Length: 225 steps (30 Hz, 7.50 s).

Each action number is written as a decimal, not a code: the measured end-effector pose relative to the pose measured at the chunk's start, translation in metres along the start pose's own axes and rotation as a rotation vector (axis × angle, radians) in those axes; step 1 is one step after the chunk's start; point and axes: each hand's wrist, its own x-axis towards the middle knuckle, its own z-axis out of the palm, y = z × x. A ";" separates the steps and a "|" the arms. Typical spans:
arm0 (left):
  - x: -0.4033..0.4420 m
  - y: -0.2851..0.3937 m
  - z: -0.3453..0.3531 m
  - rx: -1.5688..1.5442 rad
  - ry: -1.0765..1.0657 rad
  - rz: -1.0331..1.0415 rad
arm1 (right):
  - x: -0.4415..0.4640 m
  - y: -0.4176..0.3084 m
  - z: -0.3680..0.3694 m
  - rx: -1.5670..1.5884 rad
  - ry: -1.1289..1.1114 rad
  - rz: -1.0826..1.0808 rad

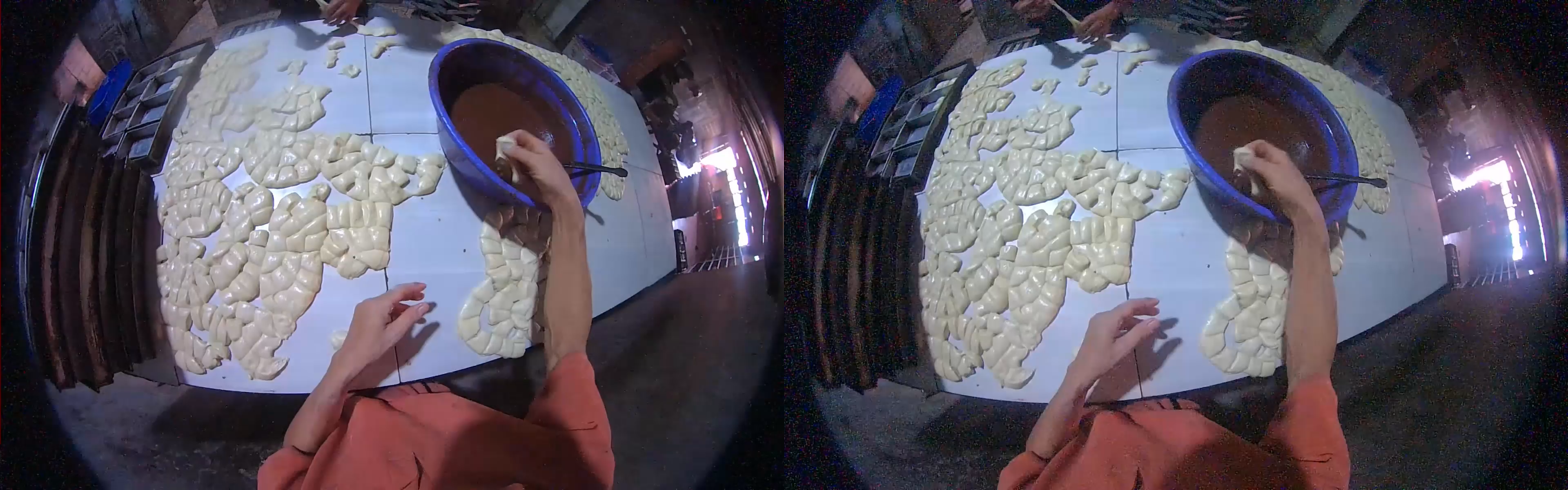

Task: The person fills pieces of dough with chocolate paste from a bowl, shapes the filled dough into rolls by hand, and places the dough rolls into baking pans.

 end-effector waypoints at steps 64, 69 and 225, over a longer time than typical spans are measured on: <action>-0.038 -0.040 -0.034 -0.457 0.201 -0.054 | -0.195 0.007 0.258 0.027 0.273 -0.463; -0.054 -0.043 -0.027 -0.130 0.262 -0.012 | -0.227 0.024 0.222 -0.113 -0.011 -0.389; 0.003 -0.034 -0.040 -0.516 0.417 0.111 | -0.144 0.007 0.264 0.074 0.305 -0.210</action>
